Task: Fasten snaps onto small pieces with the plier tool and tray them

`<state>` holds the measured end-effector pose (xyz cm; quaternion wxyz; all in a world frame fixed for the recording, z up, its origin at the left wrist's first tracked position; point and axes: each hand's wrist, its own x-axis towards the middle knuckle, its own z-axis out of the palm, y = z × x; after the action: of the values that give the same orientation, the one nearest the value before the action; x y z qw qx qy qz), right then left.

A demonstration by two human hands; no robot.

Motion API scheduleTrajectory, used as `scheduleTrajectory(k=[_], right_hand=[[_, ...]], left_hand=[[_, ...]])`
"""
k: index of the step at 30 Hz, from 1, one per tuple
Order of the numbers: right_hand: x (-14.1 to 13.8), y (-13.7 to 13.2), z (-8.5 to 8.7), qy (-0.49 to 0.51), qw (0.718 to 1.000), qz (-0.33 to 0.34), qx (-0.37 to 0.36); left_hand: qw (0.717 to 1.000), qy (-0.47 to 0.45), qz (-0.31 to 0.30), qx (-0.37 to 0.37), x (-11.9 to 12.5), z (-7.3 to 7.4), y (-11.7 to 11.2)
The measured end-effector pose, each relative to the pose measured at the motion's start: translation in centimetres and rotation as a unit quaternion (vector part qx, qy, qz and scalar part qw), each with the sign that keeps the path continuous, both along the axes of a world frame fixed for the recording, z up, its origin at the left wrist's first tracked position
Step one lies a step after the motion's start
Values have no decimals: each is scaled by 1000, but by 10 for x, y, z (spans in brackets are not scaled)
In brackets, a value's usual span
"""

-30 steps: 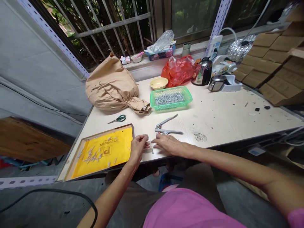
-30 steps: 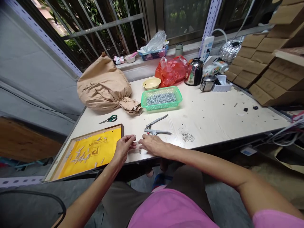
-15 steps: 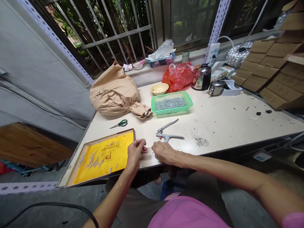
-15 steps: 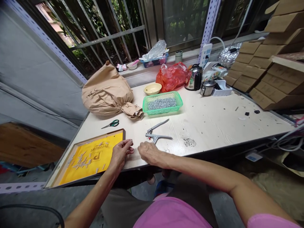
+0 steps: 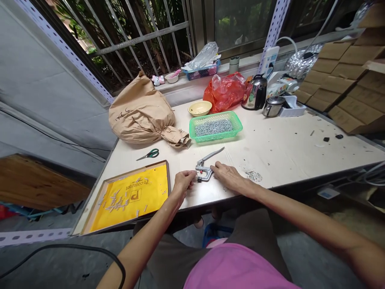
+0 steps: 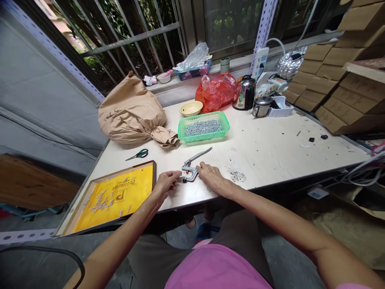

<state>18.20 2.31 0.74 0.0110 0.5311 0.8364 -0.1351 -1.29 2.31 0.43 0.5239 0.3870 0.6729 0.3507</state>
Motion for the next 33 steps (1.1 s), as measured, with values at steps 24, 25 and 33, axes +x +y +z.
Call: scheduleTrajectory(k=[24,25,33], right_hand=[[5,-21,-11,14,999,30,3],[5,-23,-11,16,999,31,0],[0,-38,-12,21,999,41,0]], left_hand=[[982,-24,-89,-165,0,-5,-21],[981,-20,-92,-167,0,-4,-25],[969,63,-147,-190,-5,1,-37]])
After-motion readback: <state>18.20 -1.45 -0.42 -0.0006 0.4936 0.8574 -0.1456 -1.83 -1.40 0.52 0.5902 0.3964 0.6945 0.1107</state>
